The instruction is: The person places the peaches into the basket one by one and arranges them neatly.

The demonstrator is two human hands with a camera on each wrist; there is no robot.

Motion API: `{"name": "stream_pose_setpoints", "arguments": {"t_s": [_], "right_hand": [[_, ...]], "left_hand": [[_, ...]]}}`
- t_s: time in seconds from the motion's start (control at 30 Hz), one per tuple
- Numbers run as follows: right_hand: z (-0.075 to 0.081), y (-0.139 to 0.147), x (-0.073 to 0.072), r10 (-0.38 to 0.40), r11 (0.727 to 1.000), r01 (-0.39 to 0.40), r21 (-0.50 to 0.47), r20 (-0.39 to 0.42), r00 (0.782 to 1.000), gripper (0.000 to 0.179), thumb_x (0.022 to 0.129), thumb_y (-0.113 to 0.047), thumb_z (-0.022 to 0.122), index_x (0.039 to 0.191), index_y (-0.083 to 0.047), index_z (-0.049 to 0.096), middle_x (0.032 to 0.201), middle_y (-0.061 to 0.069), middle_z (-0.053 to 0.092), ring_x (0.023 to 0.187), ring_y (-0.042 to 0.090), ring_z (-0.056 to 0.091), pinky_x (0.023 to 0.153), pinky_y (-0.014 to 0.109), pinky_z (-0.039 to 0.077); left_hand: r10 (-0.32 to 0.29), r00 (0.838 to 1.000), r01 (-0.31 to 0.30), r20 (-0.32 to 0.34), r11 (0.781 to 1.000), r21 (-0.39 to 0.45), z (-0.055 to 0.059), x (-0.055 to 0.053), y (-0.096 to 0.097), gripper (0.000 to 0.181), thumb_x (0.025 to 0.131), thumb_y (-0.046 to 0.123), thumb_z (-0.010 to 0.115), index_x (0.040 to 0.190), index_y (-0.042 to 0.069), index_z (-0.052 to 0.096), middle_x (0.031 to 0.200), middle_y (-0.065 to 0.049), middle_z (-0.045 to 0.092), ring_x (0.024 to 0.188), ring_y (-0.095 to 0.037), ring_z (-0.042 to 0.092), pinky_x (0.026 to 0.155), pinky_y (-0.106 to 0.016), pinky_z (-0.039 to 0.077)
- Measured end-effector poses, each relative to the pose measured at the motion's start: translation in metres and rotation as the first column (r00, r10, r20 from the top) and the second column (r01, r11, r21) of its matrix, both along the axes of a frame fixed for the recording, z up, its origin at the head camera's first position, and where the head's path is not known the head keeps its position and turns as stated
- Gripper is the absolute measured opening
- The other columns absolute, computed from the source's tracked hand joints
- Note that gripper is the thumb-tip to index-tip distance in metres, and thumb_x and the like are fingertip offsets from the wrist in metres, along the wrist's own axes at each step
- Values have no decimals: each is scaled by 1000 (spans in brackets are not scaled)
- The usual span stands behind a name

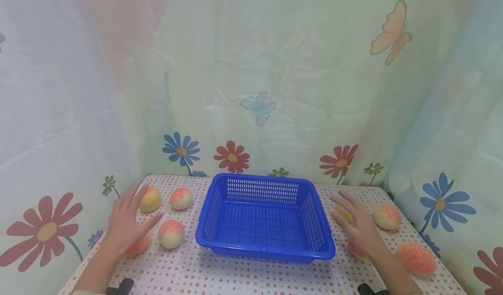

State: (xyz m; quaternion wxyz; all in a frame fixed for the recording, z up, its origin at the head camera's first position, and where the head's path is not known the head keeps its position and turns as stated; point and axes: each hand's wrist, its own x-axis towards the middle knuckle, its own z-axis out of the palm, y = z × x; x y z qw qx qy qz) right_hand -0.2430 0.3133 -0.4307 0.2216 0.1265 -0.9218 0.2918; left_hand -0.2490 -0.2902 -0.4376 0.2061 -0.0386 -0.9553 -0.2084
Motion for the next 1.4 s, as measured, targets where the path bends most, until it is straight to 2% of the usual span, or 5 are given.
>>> {"name": "stream_pose_setpoints", "arguments": {"t_s": [0.33,0.57,0.83,1.03,1.4], "right_hand": [[-9,-11,7,-8,994,5,-105,-31,999,41,104,-27,58,142,-10,59,155,21,44,143,49,35,105,78,32],[-13,-16,14,-36,976,33,-216,-9,999,39,106,-26,57,141,-10,60,154,16,48,139,4,44,96,-2,36],[-12,-24,21,-76,922,141,-361,188,979,46,107,-38,53,145,-12,57,154,14,52,124,-4,52,103,32,55],[-11,-27,26,-12,837,188,-514,325,946,55,105,-43,54,150,-11,51,152,18,53,102,-16,61,91,12,53],[-14,-28,29,106,737,253,-627,476,873,71,101,-48,59,159,-13,37,160,18,41,104,-16,57,98,20,55]], "left_hand": [[70,990,-87,125,987,138,-9,18,2,101,90,64,66,166,25,11,169,-26,13,149,-59,15,104,-85,21],[64,987,-93,149,976,199,-15,28,1,103,90,64,67,166,19,13,168,-28,14,147,-60,18,102,-85,25],[86,976,-140,200,950,278,-25,34,0,103,91,62,67,166,17,13,165,-30,19,147,-57,23,108,-81,26],[98,949,-204,300,917,344,-31,37,-4,107,90,64,67,166,18,8,167,-29,12,151,-55,17,112,-78,25],[77,893,-292,444,849,440,-37,36,-12,117,84,68,71,166,16,6,167,-31,8,152,-54,13,118,-73,24]]}}
